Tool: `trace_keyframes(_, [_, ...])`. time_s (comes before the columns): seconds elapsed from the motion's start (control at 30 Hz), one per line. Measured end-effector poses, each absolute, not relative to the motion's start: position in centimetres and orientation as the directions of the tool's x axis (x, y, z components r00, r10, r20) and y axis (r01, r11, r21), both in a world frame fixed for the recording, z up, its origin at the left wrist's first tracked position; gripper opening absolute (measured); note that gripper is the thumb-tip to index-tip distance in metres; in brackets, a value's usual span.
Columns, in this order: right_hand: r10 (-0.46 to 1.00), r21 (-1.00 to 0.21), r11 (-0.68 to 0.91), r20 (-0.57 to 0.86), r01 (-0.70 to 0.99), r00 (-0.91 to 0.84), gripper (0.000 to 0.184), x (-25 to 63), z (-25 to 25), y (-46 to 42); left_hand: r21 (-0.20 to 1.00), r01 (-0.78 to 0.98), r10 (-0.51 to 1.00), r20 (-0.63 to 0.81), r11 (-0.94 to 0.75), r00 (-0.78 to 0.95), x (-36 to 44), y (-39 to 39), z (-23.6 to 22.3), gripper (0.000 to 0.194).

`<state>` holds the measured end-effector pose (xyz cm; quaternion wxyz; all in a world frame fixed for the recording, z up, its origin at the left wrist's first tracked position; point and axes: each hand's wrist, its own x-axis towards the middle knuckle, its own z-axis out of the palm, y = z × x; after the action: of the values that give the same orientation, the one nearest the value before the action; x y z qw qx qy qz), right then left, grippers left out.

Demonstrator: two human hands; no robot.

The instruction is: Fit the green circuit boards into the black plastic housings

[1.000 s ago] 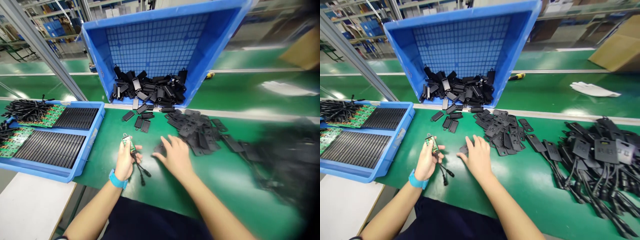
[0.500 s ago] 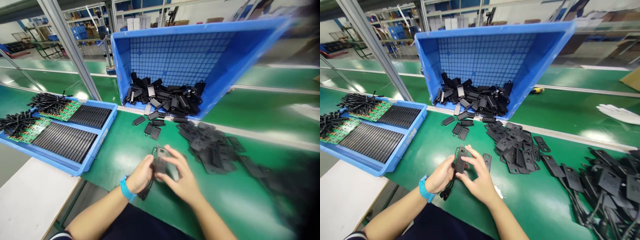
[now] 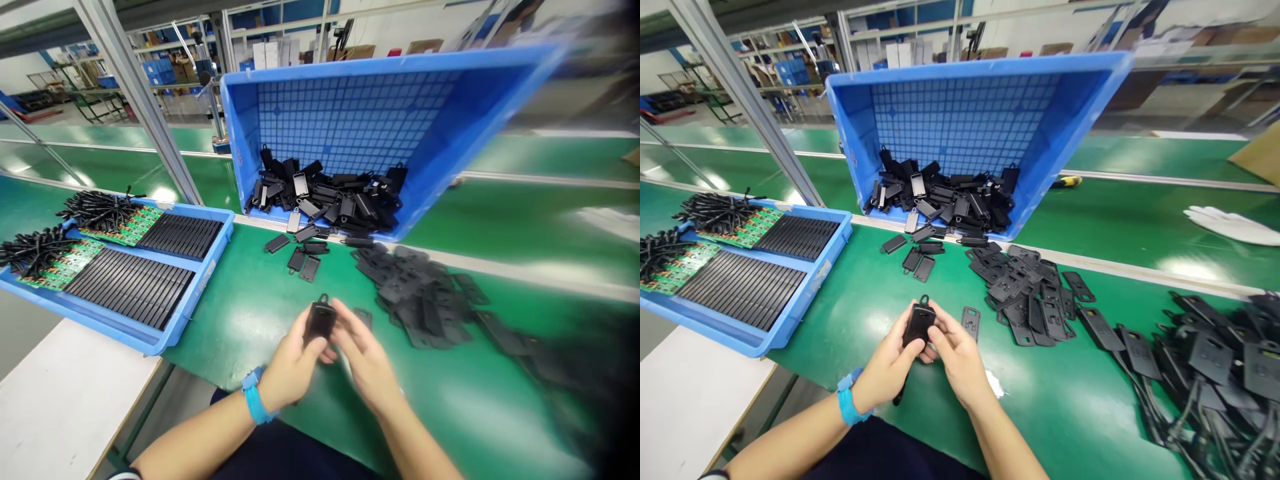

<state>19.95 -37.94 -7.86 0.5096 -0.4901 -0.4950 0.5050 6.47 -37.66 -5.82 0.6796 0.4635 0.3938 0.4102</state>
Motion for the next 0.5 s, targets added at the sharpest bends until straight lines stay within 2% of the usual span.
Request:
trace_keyframes(0.07, [0.990, -0.966, -0.144, -0.139, -0.213, -0.038, 0.038, 19.9, -7.6, -37.7, 0.960, -0.178, 0.922, -0.143, 0.218, 0.359, 6.6, -38.1, -5.8, 0.057])
trace_keyframes(0.17, [0.982, -0.950, -0.186, -0.187, -0.250, -0.019, 0.034, 19.8, -6.9, -37.9, 0.967, -0.130, 0.910, -0.156, 0.221, 0.384, 6.9, -38.4, -6.1, 0.059])
trace_keyframes(0.27, [0.981, -0.974, -0.176, -0.186, -0.146, 0.061, 0.036, 20.3, -6.4, -38.8, 0.980, 0.019, 0.870, -0.186, 0.199, 0.456, 7.4, -38.2, -6.1, 0.060])
trace_keyframes(0.37, [0.962, -0.981, -0.193, -0.190, -0.002, 0.196, 0.037, 23.5, -6.1, -39.9, 0.981, 0.183, 0.833, -0.160, 0.072, 0.530, 7.6, -37.6, -4.8, 0.055])
trace_keyframes(0.43, [0.923, -0.964, -0.232, -0.177, 0.127, 0.342, 0.036, 27.7, -5.5, -40.7, 0.991, 0.135, 0.823, -0.096, 0.024, 0.560, 7.0, -37.6, -3.4, 0.045])
trace_keyframes(0.5, [0.846, -0.917, -0.300, -0.129, 0.263, 0.517, 0.034, 33.0, -4.4, -41.5, 0.986, -0.055, 0.810, -0.098, 0.159, 0.578, 5.7, -38.2, -1.7, 0.043])
